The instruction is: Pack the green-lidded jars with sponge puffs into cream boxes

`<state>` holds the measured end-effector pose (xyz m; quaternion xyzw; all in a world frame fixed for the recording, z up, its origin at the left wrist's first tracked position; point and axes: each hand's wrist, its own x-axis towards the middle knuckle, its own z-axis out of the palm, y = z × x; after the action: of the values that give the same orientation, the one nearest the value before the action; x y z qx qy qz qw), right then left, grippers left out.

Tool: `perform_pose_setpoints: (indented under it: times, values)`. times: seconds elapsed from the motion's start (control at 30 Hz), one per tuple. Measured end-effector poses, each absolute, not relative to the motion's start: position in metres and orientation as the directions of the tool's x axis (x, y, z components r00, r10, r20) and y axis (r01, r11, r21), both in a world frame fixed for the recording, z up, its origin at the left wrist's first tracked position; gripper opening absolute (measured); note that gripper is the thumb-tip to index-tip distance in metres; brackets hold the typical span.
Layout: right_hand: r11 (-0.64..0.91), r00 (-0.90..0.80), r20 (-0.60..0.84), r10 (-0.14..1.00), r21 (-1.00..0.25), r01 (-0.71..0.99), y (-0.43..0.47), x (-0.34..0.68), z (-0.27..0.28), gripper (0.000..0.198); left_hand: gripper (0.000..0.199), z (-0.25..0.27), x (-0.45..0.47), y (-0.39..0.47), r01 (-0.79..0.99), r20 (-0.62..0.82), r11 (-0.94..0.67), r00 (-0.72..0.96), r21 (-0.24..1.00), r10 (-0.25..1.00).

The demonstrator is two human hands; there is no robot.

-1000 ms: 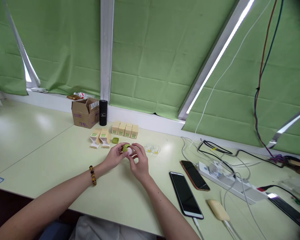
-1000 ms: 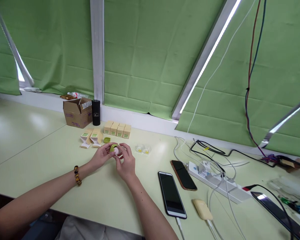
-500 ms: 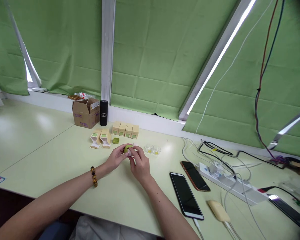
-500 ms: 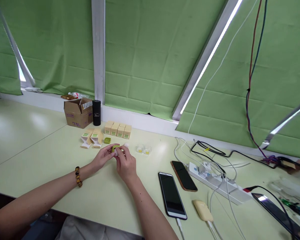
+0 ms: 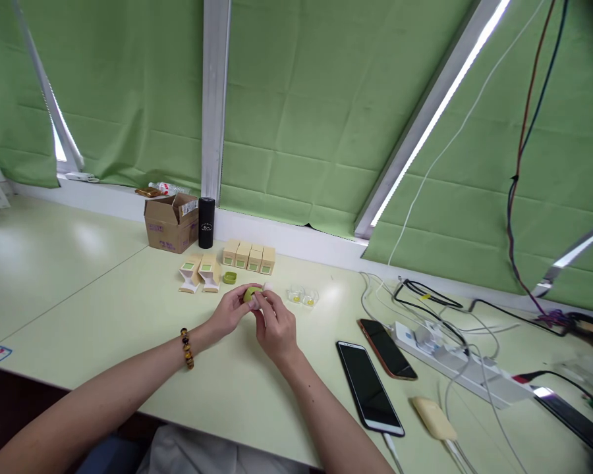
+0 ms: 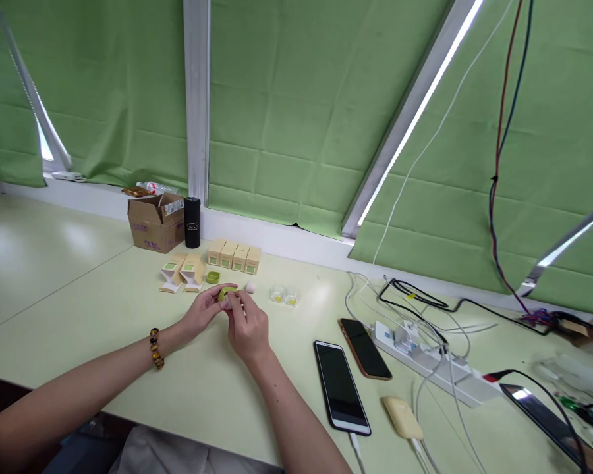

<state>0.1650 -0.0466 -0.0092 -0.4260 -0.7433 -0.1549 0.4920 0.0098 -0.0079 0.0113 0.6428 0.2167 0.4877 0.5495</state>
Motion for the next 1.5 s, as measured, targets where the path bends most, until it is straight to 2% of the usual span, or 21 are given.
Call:
perform_pose_setpoints:
  times: [0.13,0.33,0.47,0.6,0.77,1.07,1.5]
  values:
    - [0.583,-0.156,0.875,0.457,-0.163,0.796,-0.048,0.162,-0.007,0.038,0.048,0.008,0.011,-0.011,-0.257,0.417,-0.339,0.38,0.905,0.825]
    - [0.528,-0.231,0.922,0.311,0.034,0.848,-0.045,0.164,-0.006,0.04,0.053,0.005,0.009,-0.014,-0.29,0.502,-0.411,0.438,0.864,0.746]
    - [0.518,-0.262,0.919,0.294,0.078,0.852,-0.043,0.164,-0.007,0.041,0.048,0.003,0.01,-0.012,-0.27,0.49,-0.411,0.408,0.871,0.77]
    - [0.517,-0.266,0.914,0.306,0.075,0.853,-0.043,0.164,-0.007,0.043,0.048,0.002,0.013,-0.011,-0.283,0.482,-0.395,0.39,0.874,0.785]
    - [0.551,-0.234,0.913,0.335,0.012,0.835,-0.044,0.165,-0.006,0.047,0.048,0.004,0.013,-0.012,-0.31,0.461,-0.357,0.397,0.881,0.794]
    - [0.605,-0.227,0.927,0.3,-0.001,0.796,-0.044,0.166,-0.006,0.038,0.045,0.011,0.011,-0.017,-0.325,0.468,-0.35,0.445,0.879,0.763]
    - [0.637,-0.24,0.939,0.245,0.031,0.77,-0.049,0.162,0.005,0.039,0.043,0.006,0.017,-0.021,-0.284,0.481,-0.405,0.293,0.869,0.826]
